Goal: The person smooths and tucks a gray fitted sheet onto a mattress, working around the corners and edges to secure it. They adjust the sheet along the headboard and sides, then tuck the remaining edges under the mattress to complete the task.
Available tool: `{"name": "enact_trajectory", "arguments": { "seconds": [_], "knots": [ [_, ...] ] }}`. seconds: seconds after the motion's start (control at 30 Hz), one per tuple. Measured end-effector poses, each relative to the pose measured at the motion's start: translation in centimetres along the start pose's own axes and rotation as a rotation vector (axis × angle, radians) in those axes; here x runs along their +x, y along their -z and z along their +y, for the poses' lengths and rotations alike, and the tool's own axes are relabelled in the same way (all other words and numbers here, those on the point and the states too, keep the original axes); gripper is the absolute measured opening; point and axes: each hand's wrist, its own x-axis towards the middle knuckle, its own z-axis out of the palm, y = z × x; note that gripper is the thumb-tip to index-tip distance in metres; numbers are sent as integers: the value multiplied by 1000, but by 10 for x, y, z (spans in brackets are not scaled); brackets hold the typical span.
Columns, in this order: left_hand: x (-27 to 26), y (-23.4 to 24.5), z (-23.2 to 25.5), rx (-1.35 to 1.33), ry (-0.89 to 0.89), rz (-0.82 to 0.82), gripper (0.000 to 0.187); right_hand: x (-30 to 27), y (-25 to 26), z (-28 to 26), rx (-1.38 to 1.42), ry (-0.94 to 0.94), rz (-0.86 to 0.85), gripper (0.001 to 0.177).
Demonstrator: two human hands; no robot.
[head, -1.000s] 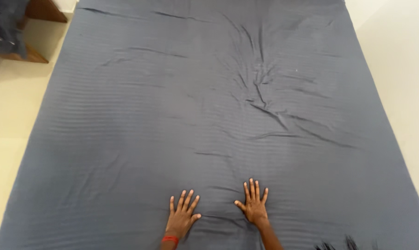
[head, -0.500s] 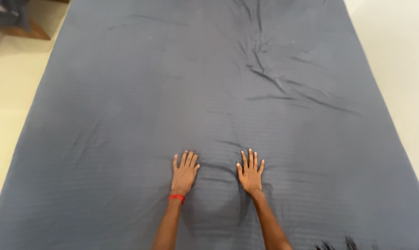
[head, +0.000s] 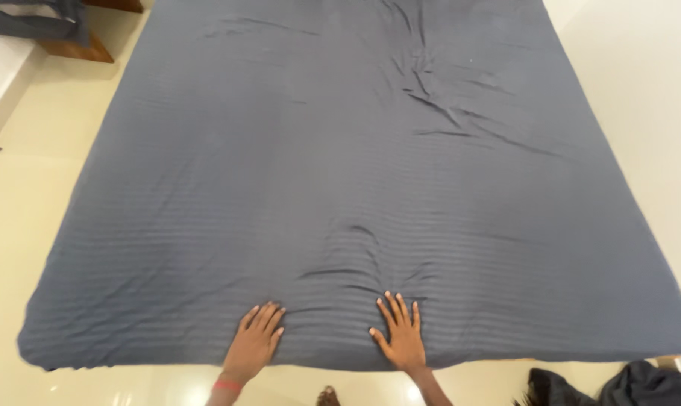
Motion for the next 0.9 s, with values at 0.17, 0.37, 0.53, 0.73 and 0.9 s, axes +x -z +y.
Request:
{"name": "enact_trajectory", "arguments": {
  "seconds": [0.17, 0.37, 0.53, 0.73, 0.9],
  "knots": [
    [0, -3, 2, 86, 13, -12, 49, 2, -5, -2, 8, -64, -60, 70],
    [-4, -13, -6, 2, -16, 83, 52, 3, -19, -1, -4, -113, 12, 57],
    [-6, -31, -24, -172, -53, 227, 40, 6, -32, -10, -31, -102, 159, 45],
    [-21, -48, -30, -372, -72, 380, 26, -7, -40, -33, 145, -126, 337, 32],
    [-22, -26, -45, -408, -20, 504, 42, -15, -38, -40, 212, -130, 413, 31]
  ]
}}
